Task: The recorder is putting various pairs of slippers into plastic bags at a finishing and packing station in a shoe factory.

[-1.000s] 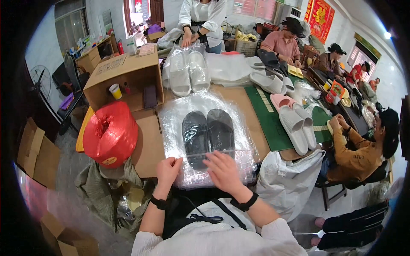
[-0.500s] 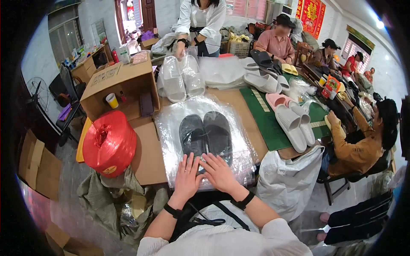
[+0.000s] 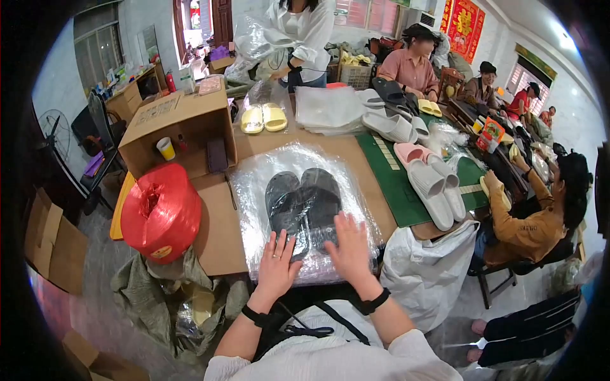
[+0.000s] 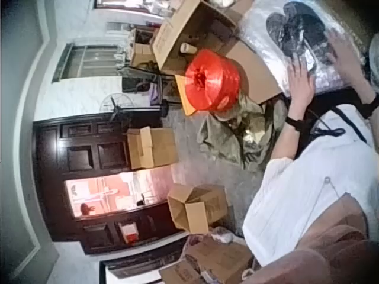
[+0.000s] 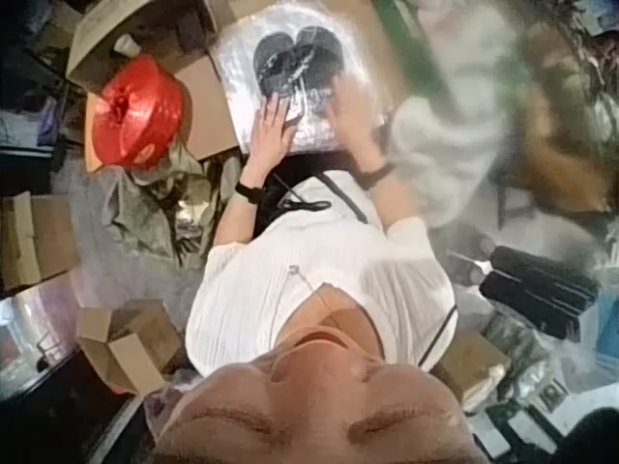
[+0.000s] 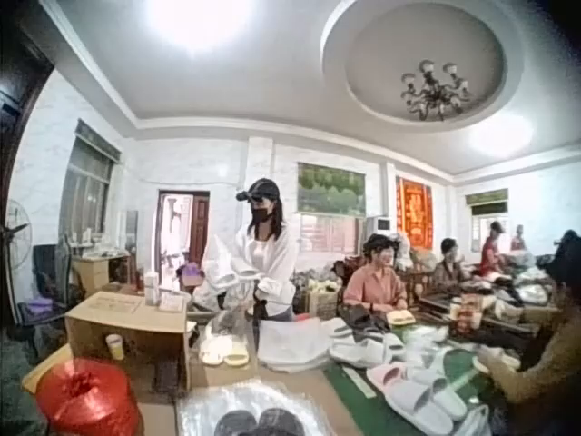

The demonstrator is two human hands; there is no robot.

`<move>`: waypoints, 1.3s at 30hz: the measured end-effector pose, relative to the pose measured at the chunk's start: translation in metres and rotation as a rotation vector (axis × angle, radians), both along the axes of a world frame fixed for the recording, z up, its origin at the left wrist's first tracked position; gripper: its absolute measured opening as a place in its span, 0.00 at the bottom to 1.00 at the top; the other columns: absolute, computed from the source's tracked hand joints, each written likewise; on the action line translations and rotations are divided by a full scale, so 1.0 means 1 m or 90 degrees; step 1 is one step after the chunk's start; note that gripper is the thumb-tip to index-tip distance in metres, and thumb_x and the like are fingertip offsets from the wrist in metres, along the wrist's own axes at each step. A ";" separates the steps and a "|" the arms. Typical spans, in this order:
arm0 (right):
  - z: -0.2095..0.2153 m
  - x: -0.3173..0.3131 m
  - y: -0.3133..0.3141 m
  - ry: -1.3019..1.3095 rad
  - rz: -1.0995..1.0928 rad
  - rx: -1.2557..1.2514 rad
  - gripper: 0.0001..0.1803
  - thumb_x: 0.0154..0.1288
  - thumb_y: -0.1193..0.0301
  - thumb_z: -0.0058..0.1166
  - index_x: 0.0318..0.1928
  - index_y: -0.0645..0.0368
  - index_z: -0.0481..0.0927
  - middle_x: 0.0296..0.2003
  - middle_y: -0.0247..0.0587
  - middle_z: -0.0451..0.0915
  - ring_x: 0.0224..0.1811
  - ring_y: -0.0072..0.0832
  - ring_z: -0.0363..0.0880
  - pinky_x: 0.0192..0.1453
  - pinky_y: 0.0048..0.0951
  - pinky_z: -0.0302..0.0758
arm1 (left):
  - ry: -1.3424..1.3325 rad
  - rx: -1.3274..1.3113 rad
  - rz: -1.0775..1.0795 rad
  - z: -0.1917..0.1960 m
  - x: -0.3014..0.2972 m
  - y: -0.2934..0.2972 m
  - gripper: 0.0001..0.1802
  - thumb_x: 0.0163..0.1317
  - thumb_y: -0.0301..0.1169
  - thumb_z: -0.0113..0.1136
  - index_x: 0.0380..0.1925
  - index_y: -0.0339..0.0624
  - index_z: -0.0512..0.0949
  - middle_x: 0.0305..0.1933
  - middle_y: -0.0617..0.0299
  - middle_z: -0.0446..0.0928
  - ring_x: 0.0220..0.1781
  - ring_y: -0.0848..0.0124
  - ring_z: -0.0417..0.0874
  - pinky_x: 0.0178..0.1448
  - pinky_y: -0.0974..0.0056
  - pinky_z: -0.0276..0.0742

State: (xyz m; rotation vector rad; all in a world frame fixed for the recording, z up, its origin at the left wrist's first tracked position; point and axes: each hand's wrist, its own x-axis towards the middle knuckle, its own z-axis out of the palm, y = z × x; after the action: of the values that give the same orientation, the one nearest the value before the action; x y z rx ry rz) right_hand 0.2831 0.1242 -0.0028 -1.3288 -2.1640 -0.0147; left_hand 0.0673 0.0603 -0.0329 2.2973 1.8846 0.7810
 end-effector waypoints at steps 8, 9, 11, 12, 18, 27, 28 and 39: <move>-0.023 -0.061 -0.018 0.075 0.282 -0.087 0.40 0.66 0.55 0.56 0.73 0.62 0.61 0.73 0.51 0.61 0.76 0.46 0.57 0.79 0.50 0.51 | -0.008 0.027 -0.027 -0.014 -0.003 0.005 0.40 0.63 0.40 0.60 0.74 0.45 0.59 0.80 0.49 0.51 0.81 0.45 0.48 0.79 0.44 0.50; -0.024 -0.054 -0.015 0.057 0.268 -0.078 0.40 0.66 0.56 0.56 0.73 0.62 0.61 0.73 0.51 0.61 0.76 0.48 0.57 0.78 0.50 0.52 | 0.001 0.019 -0.027 -0.012 -0.004 0.007 0.40 0.64 0.40 0.60 0.74 0.44 0.59 0.80 0.49 0.51 0.81 0.45 0.48 0.79 0.44 0.49; -0.025 -0.036 -0.009 0.055 0.197 -0.080 0.38 0.68 0.55 0.55 0.72 0.62 0.62 0.73 0.50 0.61 0.76 0.47 0.57 0.78 0.50 0.53 | -0.020 0.003 -0.021 -0.001 -0.001 0.002 0.38 0.64 0.40 0.60 0.73 0.41 0.61 0.79 0.47 0.52 0.80 0.44 0.49 0.79 0.44 0.49; -0.027 -0.026 -0.005 0.053 0.124 -0.077 0.37 0.69 0.54 0.53 0.72 0.62 0.63 0.73 0.50 0.62 0.76 0.47 0.57 0.78 0.49 0.53 | -0.022 0.000 -0.020 0.002 -0.002 0.002 0.38 0.64 0.40 0.60 0.73 0.41 0.61 0.79 0.47 0.52 0.80 0.44 0.49 0.79 0.44 0.49; -0.034 0.006 0.009 0.026 0.079 -0.067 0.34 0.71 0.58 0.53 0.71 0.63 0.64 0.74 0.49 0.61 0.76 0.52 0.56 0.77 0.52 0.54 | -0.277 0.025 -0.005 0.001 -0.008 0.006 0.38 0.62 0.37 0.64 0.69 0.33 0.62 0.77 0.39 0.54 0.80 0.44 0.51 0.79 0.46 0.50; -0.042 0.004 0.007 0.047 0.060 -0.055 0.33 0.73 0.55 0.48 0.71 0.62 0.65 0.73 0.49 0.61 0.77 0.48 0.55 0.78 0.51 0.52 | -0.117 0.000 0.259 0.014 -0.027 0.023 0.40 0.51 0.51 0.73 0.54 0.29 0.76 0.40 0.43 0.82 0.47 0.47 0.80 0.58 0.48 0.73; -0.042 0.005 0.007 0.050 0.060 -0.054 0.33 0.73 0.56 0.48 0.70 0.63 0.65 0.73 0.50 0.61 0.77 0.48 0.55 0.78 0.51 0.52 | -0.116 0.001 0.259 0.021 -0.028 0.028 0.40 0.51 0.51 0.73 0.54 0.29 0.76 0.40 0.43 0.82 0.47 0.47 0.80 0.58 0.48 0.73; -0.043 0.009 0.008 0.077 0.053 -0.054 0.32 0.72 0.60 0.50 0.70 0.64 0.64 0.73 0.52 0.61 0.76 0.52 0.55 0.77 0.51 0.53 | -0.810 -0.166 0.073 0.024 -0.021 0.062 0.28 0.54 0.27 0.74 0.53 0.40 0.72 0.40 0.60 0.78 0.39 0.70 0.81 0.39 0.64 0.78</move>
State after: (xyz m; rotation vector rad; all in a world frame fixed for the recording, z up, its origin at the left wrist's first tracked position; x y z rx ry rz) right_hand 0.2924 0.1322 -0.0455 -1.2507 -2.1350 0.1875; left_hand 0.0462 0.1221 -0.0084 0.9976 1.3189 1.4033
